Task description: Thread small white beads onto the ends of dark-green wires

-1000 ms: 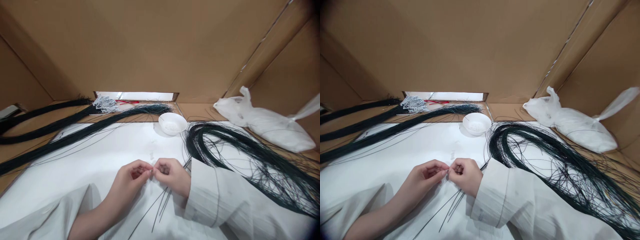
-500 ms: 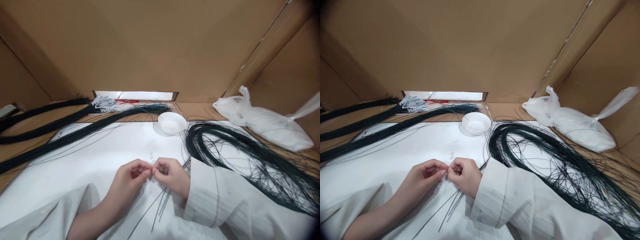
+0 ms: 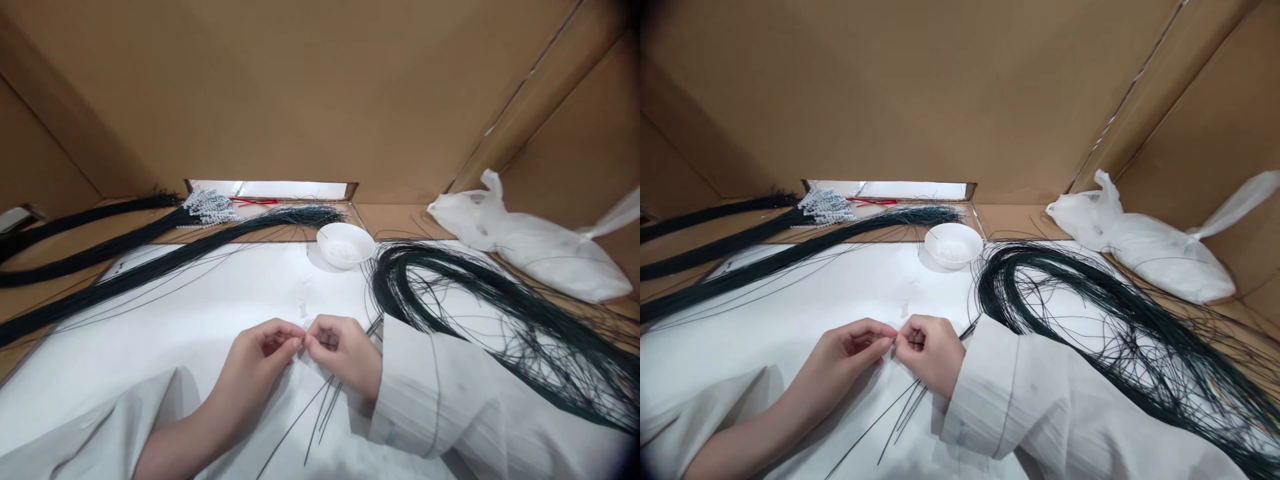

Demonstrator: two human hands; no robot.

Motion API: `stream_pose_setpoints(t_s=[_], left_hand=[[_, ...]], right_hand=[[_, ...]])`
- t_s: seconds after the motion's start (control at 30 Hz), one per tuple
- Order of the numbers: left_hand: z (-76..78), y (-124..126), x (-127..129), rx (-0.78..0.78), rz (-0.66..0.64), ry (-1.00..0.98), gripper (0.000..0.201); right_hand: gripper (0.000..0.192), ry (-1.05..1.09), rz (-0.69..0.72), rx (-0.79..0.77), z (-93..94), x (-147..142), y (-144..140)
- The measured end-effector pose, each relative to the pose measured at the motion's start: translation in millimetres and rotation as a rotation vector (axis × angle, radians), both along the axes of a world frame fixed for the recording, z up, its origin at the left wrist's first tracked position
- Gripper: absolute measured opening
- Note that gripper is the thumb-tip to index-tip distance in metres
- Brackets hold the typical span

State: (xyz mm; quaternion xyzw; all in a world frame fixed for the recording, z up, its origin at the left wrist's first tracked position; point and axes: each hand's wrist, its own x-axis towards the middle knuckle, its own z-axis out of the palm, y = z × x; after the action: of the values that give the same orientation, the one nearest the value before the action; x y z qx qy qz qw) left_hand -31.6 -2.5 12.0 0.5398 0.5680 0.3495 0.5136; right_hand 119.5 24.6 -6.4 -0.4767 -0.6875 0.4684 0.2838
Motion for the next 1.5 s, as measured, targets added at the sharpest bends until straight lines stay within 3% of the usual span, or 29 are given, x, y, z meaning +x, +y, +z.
stream_pose_setpoints(t_s=[0.77,1.1,1.5], left_hand=[[-0.6,1.6,0.2,-0.013,0.028,-0.063,0.015],[-0.4,1.1,-1.7,-0.003,-0.023,-0.015,0.017],[-1.1,2.2,-0.6,-0.008,0.000,-0.049,0.014]], right_hand=[[0.010,0.005,-0.012,0.064,2.7,-0.8,-2.5],[0.011,0.007,0.025,0.113,1.9,1.9,-2.5],[0.011,0.012,0.011,0.080,1.0,0.6,-2.1]])
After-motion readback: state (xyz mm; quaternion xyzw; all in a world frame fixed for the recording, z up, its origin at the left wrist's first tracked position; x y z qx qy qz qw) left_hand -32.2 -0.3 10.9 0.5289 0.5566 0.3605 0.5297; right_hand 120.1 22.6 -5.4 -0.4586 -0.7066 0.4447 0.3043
